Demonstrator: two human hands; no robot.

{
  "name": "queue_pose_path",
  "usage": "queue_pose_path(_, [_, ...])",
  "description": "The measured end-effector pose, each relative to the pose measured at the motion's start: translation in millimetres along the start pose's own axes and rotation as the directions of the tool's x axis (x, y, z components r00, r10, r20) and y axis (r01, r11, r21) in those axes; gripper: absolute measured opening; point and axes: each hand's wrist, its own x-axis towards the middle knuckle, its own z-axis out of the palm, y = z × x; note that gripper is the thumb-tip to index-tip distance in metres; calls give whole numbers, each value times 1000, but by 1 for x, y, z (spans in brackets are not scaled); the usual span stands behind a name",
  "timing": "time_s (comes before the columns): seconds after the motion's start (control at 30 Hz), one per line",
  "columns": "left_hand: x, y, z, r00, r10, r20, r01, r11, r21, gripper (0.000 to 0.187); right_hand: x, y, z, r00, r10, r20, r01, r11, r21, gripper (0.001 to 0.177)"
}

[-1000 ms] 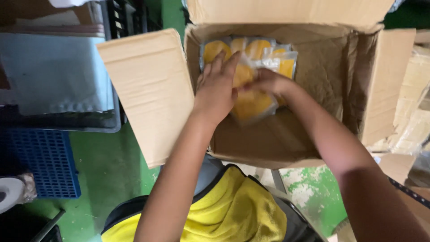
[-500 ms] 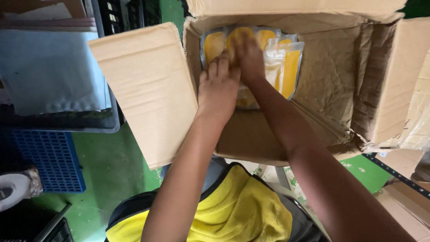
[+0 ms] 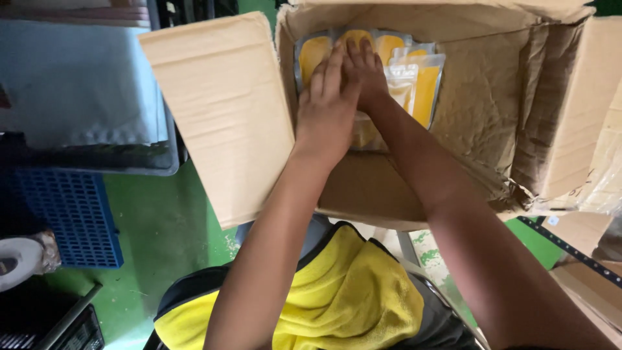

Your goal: The person picks up plastic pouches containing yellow powder from a table, places them into a cardboard box, and luego takes a single pouch and places it inside a yellow cloth bag on their lap.

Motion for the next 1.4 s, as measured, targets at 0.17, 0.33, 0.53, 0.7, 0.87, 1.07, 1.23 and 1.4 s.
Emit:
queue_pose_path(0.17, [-16, -2, -39, 992, 49, -118, -85, 945, -317, 68, -21, 3, 5, 951, -139, -275, 184, 972, 144, 78])
queue_pose_path(0.33, [-34, -3, -74, 991, 109, -73, -128, 928, -350, 60, -66, -12, -13, 722, -373, -582, 577, 789, 210, 58])
queue_pose_path(0.53, [-63, -11, -125, 962, 87, -260, -163, 944, -286, 49, -151, -49, -82, 741, -114, -662, 522, 717, 461, 72])
queue_pose_path(0.7, [-99, -25, -182, 938, 5, -346, -94, 966, -240, 51, -204, -87, -135, 571, -121, -812, 608, 727, 319, 63])
queue_pose_path(0.87, [-145, -46, -243, 889, -29, -458, -70, 978, -199, 50, -252, -142, -186, 423, -198, -884, 740, 639, 211, 66])
queue_pose_path(1.07, [-211, -65, -318, 818, -88, -569, -29, 981, -193, 49, -315, -215, -236, 247, -291, -924, 844, 533, 58, 66])
queue_pose_path(1.23, [-269, -87, -366, 714, -120, -690, -25, 980, -197, 51, -365, -269, -253, 176, -351, -920, 888, 460, -6, 72])
queue_pose_path(1.4, [-324, -129, -401, 567, -244, -787, 78, 967, -243, 45, -386, -327, -270, 60, -430, -901, 903, 408, -135, 71])
